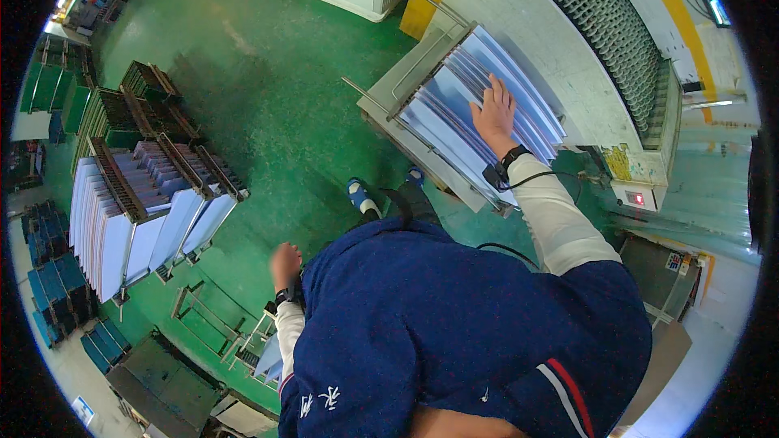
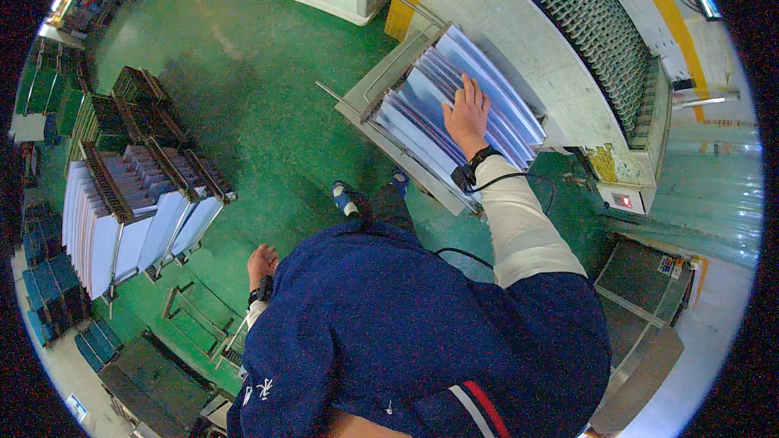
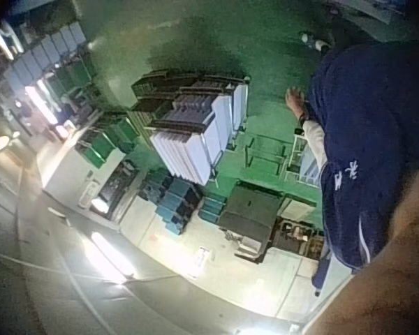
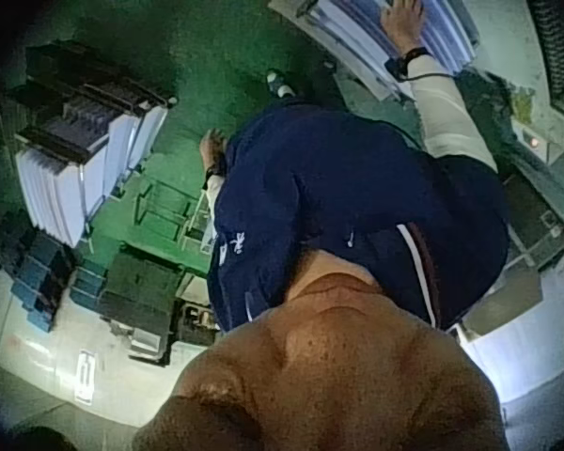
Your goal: Moving blue sheets from a storage rack into a machine for processing.
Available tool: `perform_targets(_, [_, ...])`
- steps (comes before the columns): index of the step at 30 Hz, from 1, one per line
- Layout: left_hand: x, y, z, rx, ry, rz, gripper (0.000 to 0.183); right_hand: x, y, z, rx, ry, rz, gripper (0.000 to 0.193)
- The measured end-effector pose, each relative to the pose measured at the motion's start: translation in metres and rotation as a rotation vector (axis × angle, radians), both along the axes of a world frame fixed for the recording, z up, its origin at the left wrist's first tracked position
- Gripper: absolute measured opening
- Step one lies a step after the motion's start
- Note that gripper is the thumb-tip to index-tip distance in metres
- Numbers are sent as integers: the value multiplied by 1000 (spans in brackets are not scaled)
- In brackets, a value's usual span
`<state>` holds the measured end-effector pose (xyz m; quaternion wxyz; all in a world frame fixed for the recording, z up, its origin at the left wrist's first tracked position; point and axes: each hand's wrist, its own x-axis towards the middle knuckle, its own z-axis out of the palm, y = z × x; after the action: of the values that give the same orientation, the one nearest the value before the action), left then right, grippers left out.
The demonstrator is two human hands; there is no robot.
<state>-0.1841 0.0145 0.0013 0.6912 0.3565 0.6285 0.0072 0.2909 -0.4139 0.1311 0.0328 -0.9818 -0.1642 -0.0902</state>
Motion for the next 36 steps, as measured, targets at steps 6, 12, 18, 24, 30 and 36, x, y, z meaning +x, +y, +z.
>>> perform_targets(6, [4, -3, 5, 6, 16, 4, 30, -2, 1, 2, -3, 8, -12, 39])
perform_targets(12, [1, -3, 2, 15, 27, 8, 30, -2, 1, 4, -8, 7, -6, 40])
perform_targets(18, [-4, -2, -2, 5, -13, 42, 30, -2, 2, 4, -12, 9, -13, 40])
perform_targets(24, [-3, -1, -3, 11, 17, 26, 30, -3, 2, 4, -16, 17, -23, 40])
perform_targets(30, [-7, 2, -8, -1, -12, 16, 30, -2, 2, 2, -21, 12, -32, 39])
perform_targets(36, [-3, 1, -3, -7, -6, 16, 33, -1, 2, 1, -33, 0, -30, 39])
